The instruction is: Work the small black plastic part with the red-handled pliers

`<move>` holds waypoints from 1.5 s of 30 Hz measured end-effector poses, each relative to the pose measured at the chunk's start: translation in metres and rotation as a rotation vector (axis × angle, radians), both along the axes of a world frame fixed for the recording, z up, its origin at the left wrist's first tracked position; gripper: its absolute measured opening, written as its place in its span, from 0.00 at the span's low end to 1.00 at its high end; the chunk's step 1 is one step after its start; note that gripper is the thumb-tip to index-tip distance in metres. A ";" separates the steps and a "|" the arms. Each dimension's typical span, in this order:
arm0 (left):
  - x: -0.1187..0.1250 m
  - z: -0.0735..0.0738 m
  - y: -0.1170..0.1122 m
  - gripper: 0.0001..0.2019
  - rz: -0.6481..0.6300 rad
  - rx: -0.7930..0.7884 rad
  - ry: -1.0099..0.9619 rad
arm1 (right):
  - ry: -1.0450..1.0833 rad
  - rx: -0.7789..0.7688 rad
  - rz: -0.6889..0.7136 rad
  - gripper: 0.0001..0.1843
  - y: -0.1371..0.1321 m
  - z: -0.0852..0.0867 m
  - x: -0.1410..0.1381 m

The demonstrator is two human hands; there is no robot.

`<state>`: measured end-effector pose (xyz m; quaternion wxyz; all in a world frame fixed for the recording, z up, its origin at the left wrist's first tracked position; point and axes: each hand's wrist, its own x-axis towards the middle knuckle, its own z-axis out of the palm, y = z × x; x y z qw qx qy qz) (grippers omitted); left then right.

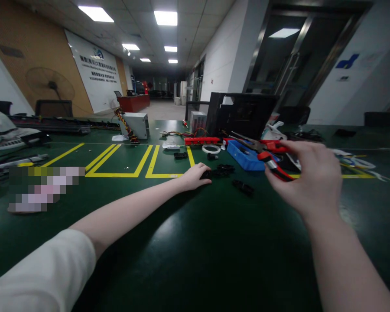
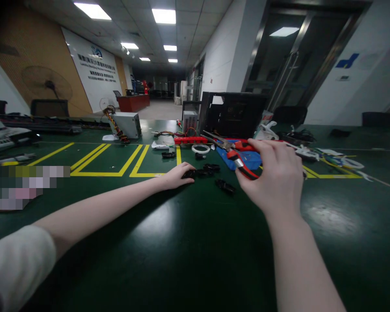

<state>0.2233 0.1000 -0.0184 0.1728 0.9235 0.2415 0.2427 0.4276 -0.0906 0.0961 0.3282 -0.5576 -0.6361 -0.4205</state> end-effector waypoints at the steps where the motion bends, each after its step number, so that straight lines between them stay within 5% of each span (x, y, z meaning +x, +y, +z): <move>1: 0.004 -0.001 0.001 0.21 0.003 0.003 -0.003 | 0.008 -0.058 -0.009 0.25 -0.002 0.001 -0.001; 8: 0.016 0.002 -0.013 0.32 0.056 0.101 -0.088 | 0.010 -0.107 0.034 0.27 -0.005 0.004 -0.013; 13: 0.048 0.020 -0.042 0.27 -0.135 0.215 -0.068 | -0.027 -0.087 0.043 0.27 -0.003 0.002 -0.014; 16: 0.072 0.023 -0.054 0.23 -0.269 0.258 0.118 | -0.025 -0.084 0.035 0.26 -0.004 0.000 -0.012; 20: 0.073 0.022 -0.061 0.14 -0.339 0.234 0.166 | -0.051 -0.053 0.024 0.27 -0.006 0.000 -0.012; 27: -0.020 0.024 -0.079 0.11 -0.422 0.119 0.088 | -0.102 -0.046 0.081 0.26 -0.005 0.000 -0.026; 36: -0.171 0.028 -0.089 0.09 -0.158 0.072 0.157 | -0.277 -0.093 0.392 0.37 -0.005 -0.020 -0.090; 45: -0.241 0.028 -0.113 0.12 -0.061 0.123 0.198 | -0.374 -0.177 0.572 0.39 0.005 -0.060 -0.125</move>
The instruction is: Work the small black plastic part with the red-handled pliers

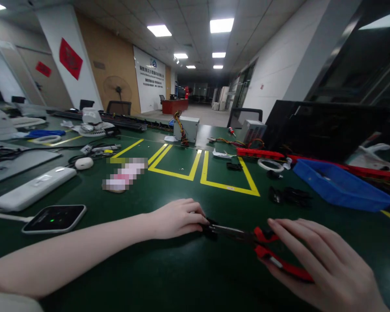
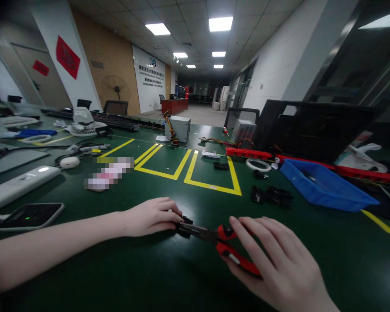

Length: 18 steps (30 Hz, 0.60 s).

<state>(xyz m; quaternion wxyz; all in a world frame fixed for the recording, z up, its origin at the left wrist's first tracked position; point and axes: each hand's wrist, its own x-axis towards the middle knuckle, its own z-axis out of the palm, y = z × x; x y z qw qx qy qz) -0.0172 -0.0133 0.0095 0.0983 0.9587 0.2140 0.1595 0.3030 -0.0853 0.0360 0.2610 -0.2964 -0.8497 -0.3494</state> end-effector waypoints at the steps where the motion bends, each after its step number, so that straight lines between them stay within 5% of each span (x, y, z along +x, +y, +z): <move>1: -0.002 -0.002 0.001 0.11 0.006 -0.023 -0.028 | 0.005 -0.006 0.011 0.39 0.002 -0.003 0.000; 8: -0.002 -0.004 0.007 0.17 0.003 -0.078 -0.074 | 0.097 -0.125 -0.050 0.39 0.013 -0.020 0.005; 18: -0.004 -0.007 0.008 0.10 -0.040 -0.198 -0.172 | 0.127 -0.194 -0.039 0.36 0.016 -0.028 -0.003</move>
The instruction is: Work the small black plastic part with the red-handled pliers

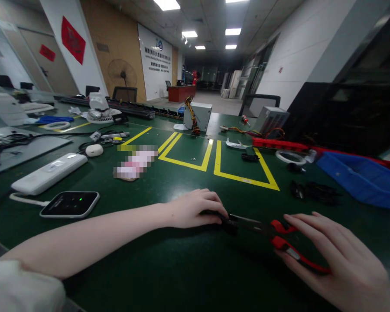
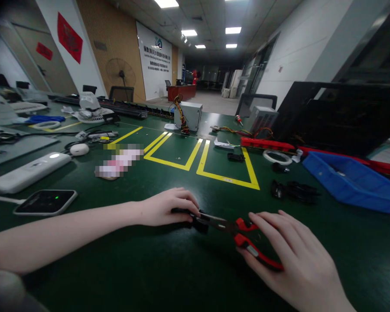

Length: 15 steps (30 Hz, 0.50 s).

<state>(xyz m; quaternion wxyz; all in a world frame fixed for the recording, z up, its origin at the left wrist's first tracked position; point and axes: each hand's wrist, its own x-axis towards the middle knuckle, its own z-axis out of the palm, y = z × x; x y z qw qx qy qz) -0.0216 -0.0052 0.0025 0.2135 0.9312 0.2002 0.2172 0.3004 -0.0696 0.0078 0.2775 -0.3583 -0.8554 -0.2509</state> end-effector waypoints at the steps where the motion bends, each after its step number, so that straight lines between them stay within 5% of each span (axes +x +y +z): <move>1: 0.000 0.001 -0.001 0.09 0.001 -0.013 -0.004 | -0.001 0.000 0.005 0.35 0.000 0.000 -0.001; 15: 0.006 0.005 -0.012 0.07 0.062 -0.072 0.050 | -0.023 -0.087 -0.001 0.30 -0.004 0.001 -0.003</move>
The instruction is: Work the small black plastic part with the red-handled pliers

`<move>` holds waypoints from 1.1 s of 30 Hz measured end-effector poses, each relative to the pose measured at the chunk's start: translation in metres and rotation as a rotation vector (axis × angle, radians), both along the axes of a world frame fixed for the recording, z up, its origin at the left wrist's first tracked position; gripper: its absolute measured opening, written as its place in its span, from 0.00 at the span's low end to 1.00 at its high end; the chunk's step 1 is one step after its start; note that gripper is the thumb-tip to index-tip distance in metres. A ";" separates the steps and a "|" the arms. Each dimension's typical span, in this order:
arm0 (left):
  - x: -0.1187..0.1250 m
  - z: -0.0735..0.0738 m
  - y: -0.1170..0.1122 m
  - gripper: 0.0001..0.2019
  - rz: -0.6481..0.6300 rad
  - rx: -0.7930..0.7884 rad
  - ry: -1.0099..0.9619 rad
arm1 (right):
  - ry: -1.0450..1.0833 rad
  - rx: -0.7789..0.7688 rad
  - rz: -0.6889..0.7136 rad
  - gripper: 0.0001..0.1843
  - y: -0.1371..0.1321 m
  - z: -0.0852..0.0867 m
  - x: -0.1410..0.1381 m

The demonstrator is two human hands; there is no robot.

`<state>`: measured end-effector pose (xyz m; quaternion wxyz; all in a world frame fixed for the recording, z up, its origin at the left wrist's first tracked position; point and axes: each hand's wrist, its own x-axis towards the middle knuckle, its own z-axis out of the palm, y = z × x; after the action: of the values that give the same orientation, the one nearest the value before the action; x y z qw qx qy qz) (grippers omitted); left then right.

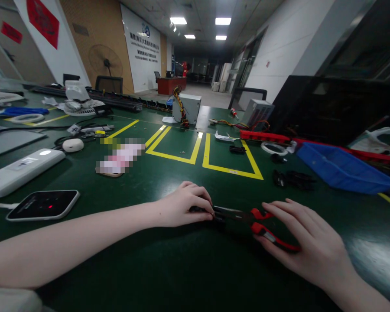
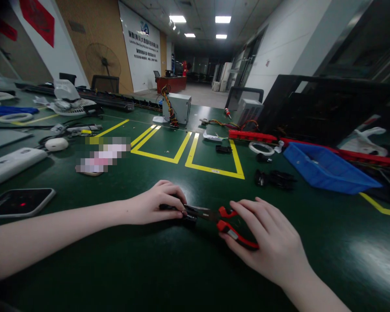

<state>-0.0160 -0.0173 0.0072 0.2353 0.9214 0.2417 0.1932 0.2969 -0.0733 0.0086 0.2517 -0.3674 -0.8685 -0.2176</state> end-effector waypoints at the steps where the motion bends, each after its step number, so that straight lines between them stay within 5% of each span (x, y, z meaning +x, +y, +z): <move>1: 0.000 -0.001 0.000 0.07 -0.002 0.015 0.002 | 0.001 -0.017 -0.003 0.28 0.000 0.000 -0.001; 12: -0.001 -0.006 0.005 0.08 -0.027 0.041 0.005 | 0.102 -0.219 0.007 0.23 0.002 0.003 -0.005; 22: 0.000 -0.004 0.003 0.07 -0.002 -0.004 0.002 | 0.139 -0.270 0.002 0.25 0.002 -0.006 -0.002; 33: 0.000 -0.006 0.003 0.07 0.005 -0.015 -0.023 | 0.118 -0.242 0.054 0.19 0.000 0.005 -0.012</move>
<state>-0.0157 -0.0148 0.0013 0.2445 0.9167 0.2427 0.2024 0.2845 -0.0733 0.0132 0.2618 -0.3835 -0.8818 -0.0825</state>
